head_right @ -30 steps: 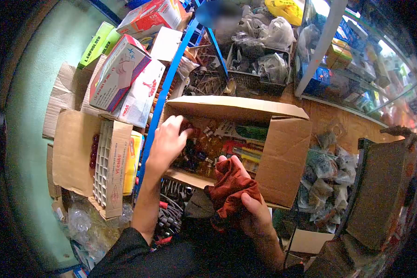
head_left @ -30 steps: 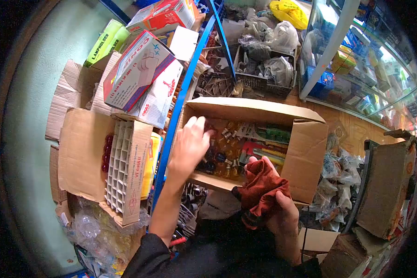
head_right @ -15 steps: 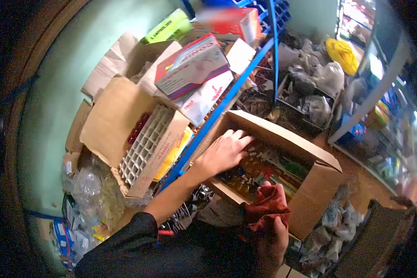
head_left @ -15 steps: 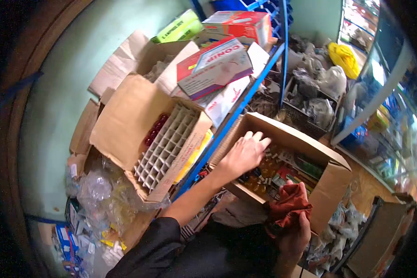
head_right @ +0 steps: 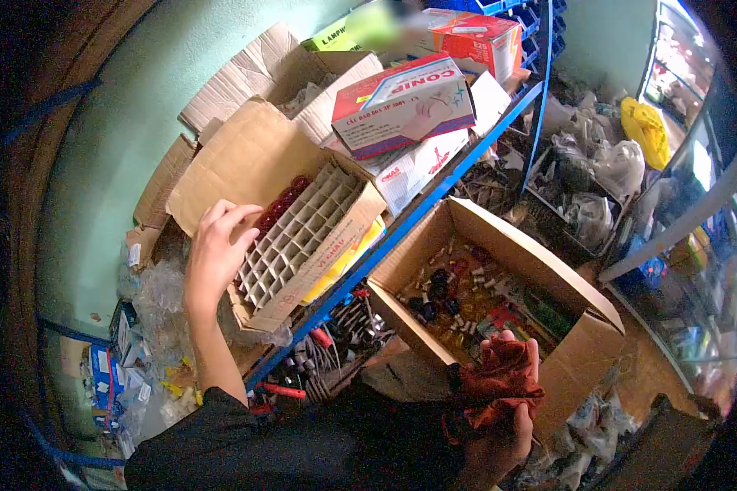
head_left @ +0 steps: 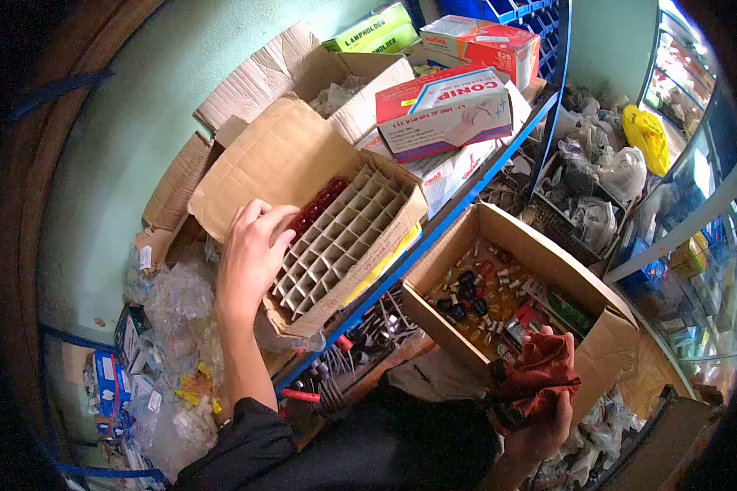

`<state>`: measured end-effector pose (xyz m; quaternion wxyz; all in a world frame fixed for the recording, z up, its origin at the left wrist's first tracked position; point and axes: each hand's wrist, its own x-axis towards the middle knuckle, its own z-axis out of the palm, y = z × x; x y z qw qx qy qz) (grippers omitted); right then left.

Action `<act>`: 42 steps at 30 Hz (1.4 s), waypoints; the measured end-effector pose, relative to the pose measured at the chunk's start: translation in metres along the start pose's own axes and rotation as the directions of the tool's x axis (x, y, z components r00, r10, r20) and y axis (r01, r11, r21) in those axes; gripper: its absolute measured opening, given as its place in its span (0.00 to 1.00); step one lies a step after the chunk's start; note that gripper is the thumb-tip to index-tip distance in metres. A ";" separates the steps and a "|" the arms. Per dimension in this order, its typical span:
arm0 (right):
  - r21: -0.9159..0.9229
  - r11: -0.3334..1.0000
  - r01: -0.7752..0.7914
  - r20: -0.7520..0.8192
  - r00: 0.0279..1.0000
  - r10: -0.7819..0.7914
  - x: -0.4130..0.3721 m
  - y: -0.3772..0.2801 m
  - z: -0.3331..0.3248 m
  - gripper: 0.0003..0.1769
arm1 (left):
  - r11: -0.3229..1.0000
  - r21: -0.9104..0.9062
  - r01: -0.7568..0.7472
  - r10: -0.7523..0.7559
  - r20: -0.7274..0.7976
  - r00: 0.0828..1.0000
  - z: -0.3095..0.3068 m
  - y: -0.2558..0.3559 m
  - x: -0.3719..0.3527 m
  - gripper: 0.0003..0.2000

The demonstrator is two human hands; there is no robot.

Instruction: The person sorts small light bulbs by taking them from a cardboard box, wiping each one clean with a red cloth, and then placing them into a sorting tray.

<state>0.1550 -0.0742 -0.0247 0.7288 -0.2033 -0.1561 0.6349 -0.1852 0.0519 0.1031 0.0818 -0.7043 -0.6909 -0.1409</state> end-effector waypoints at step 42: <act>-0.701 0.688 0.188 0.163 0.981 -0.102 -0.001 0.013 0.011 0.42 | 0.359 -0.924 -0.132 0.368 0.010 0.930 0.097 0.200 -0.082 0.18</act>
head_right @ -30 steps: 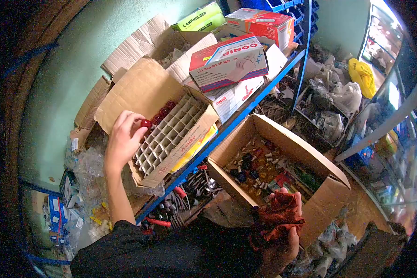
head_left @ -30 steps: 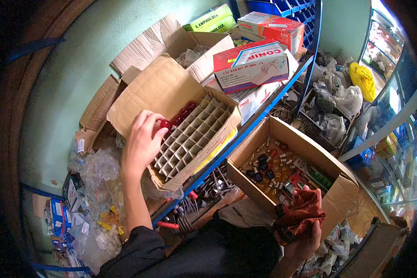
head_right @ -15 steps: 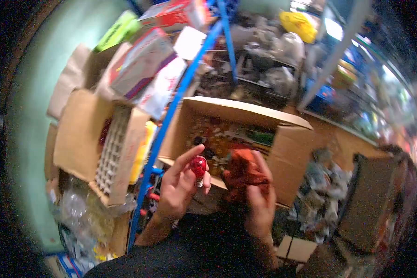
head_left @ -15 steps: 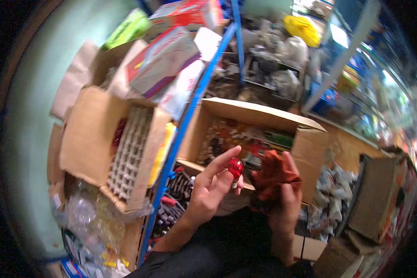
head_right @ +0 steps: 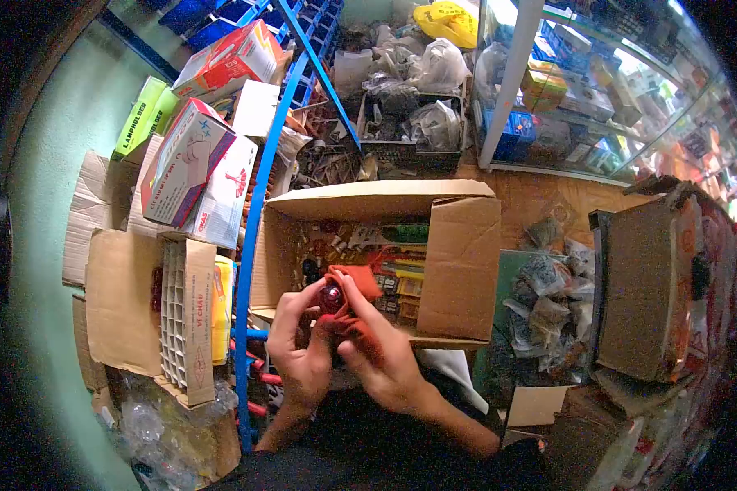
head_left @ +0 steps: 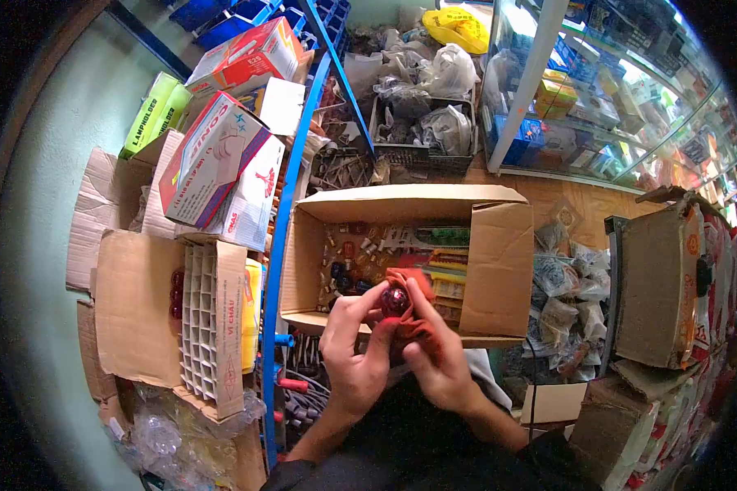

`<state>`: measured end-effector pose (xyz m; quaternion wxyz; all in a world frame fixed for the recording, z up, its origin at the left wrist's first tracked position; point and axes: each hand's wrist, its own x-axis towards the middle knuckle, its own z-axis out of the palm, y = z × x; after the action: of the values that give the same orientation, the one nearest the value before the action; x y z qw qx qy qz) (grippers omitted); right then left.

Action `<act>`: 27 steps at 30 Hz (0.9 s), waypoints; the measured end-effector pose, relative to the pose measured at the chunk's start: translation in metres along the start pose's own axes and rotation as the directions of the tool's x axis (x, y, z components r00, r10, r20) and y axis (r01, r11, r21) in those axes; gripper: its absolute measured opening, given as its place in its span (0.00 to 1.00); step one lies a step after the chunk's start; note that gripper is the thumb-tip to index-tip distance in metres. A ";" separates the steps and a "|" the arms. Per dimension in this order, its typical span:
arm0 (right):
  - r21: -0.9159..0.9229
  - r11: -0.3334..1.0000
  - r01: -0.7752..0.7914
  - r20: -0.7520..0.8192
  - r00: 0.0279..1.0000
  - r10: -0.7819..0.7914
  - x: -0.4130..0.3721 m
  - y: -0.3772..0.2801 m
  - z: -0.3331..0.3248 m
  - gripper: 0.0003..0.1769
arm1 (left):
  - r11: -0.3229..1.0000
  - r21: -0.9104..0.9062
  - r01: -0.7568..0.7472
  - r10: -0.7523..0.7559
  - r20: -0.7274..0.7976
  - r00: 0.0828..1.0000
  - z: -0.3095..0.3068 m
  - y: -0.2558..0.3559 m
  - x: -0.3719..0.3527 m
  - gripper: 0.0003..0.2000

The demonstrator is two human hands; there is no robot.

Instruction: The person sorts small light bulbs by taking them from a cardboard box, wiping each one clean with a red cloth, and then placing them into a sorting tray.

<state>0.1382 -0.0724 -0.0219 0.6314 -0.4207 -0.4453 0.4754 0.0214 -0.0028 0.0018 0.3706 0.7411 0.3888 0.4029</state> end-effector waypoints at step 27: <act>-0.468 0.850 0.241 0.230 0.962 -0.147 -0.006 -0.003 -0.011 0.42 | 0.923 -0.272 0.271 -0.294 -0.045 0.955 -0.003 0.009 0.009 0.20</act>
<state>0.1485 -0.0798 -0.0228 0.5043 -0.4739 -0.6485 0.3170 0.0246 0.0014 0.0137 0.5027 0.6038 0.4502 0.4244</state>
